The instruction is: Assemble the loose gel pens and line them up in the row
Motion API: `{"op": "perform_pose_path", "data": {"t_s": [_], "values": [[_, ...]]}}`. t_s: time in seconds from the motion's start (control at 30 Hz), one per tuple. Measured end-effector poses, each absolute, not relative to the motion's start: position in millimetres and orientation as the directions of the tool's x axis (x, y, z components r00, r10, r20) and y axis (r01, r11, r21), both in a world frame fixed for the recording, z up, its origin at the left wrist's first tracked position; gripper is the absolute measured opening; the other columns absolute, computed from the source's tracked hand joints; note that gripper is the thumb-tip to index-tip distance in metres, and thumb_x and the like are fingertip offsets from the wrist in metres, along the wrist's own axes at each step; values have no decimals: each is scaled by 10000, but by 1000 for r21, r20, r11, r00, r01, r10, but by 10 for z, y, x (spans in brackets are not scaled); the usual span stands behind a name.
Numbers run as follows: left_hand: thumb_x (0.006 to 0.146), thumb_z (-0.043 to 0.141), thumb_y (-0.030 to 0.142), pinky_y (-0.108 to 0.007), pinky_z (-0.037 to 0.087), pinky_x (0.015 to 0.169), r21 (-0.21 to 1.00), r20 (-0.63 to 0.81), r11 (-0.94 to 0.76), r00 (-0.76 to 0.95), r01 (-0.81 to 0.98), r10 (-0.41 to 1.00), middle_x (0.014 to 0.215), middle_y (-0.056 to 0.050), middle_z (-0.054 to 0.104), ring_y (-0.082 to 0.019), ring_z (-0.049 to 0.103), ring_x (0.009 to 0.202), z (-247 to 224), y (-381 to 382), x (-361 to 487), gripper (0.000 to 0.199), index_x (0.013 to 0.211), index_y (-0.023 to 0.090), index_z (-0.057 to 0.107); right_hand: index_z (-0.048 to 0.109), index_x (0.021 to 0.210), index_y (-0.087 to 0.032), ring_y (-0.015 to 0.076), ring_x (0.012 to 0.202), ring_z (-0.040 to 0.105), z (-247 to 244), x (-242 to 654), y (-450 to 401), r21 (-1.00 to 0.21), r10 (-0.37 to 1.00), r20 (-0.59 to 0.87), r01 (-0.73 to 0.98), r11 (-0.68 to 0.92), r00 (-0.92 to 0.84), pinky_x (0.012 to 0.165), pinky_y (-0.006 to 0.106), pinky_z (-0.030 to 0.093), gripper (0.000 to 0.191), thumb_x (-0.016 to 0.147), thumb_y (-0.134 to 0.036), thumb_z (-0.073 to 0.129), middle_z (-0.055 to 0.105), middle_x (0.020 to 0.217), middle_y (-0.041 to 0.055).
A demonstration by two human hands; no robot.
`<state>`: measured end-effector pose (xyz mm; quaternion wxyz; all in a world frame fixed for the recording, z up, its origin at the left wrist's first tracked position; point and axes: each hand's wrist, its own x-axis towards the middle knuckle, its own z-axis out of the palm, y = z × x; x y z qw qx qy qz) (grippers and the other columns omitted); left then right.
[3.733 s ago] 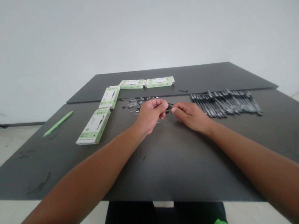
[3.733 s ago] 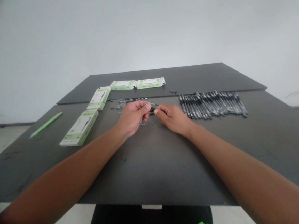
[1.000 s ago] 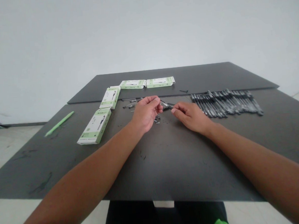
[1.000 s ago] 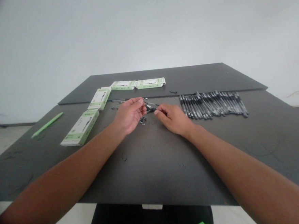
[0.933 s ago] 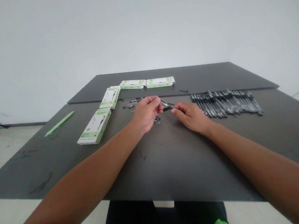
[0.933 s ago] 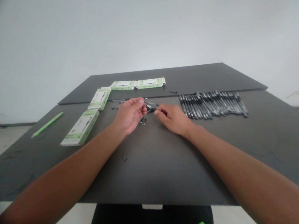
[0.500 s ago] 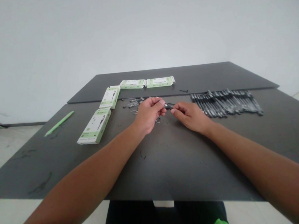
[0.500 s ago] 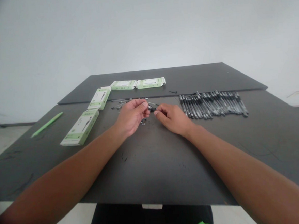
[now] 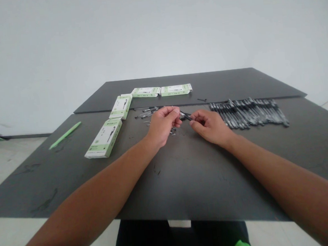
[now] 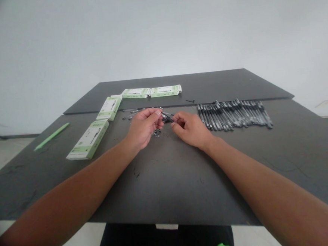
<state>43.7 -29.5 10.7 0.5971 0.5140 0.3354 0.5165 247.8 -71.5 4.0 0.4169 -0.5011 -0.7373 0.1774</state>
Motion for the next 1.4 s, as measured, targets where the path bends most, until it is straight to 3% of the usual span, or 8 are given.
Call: {"op": "perform_pose_path", "data": {"t_s": [0.2, 0.47, 0.73, 0.97, 1.4], "values": [[909, 822, 320, -238, 569, 587, 969, 204, -180, 135, -168, 970, 829, -29, 765, -114, 692, 632, 141, -333, 459, 230, 1060, 156, 763, 677, 864, -222, 155, 591, 520, 64, 2456, -731, -647, 860, 492, 605, 465, -135, 586, 304, 386, 152, 960, -339, 681, 629, 676, -11], [954, 724, 307, -238, 569, 605, 948, 319, -313, 130, -60, 939, 843, -15, 768, -113, 698, 633, 159, -370, 449, 274, 1184, 170, 783, 684, 895, -223, 170, 646, 556, 44, 2462, -720, -607, 816, 565, 609, 511, -121, 648, 316, 421, 129, 985, -314, 671, 665, 723, -2], [879, 707, 182, -249, 561, 675, 947, 312, -321, 218, 6, 925, 839, 13, 749, -117, 696, 661, 160, -431, 435, 524, 1403, 199, 714, 699, 931, -227, 185, 658, 568, 50, 2455, -736, -682, 858, 508, 573, 454, -75, 660, 331, 433, 156, 1006, -358, 656, 667, 729, 8], [787, 707, 79, -252, 455, 600, 953, 267, -299, 326, 49, 907, 735, 50, 694, -108, 569, 562, 172, -539, 421, 890, 1637, 296, 560, 687, 917, -226, 184, 647, 576, 83, 2454, -736, -705, 859, 512, 567, 427, -10, 670, 337, 437, 143, 977, -354, 670, 664, 712, 2], [766, 701, 76, -265, 459, 581, 964, 237, -263, 344, 32, 909, 692, 58, 667, -111, 516, 535, 168, -591, 457, 984, 1693, 335, 496, 691, 907, -231, 187, 646, 587, 50, 2472, -729, -681, 841, 541, 588, 437, 1, 675, 341, 441, 118, 972, -328, 675, 667, 706, -1]]}}
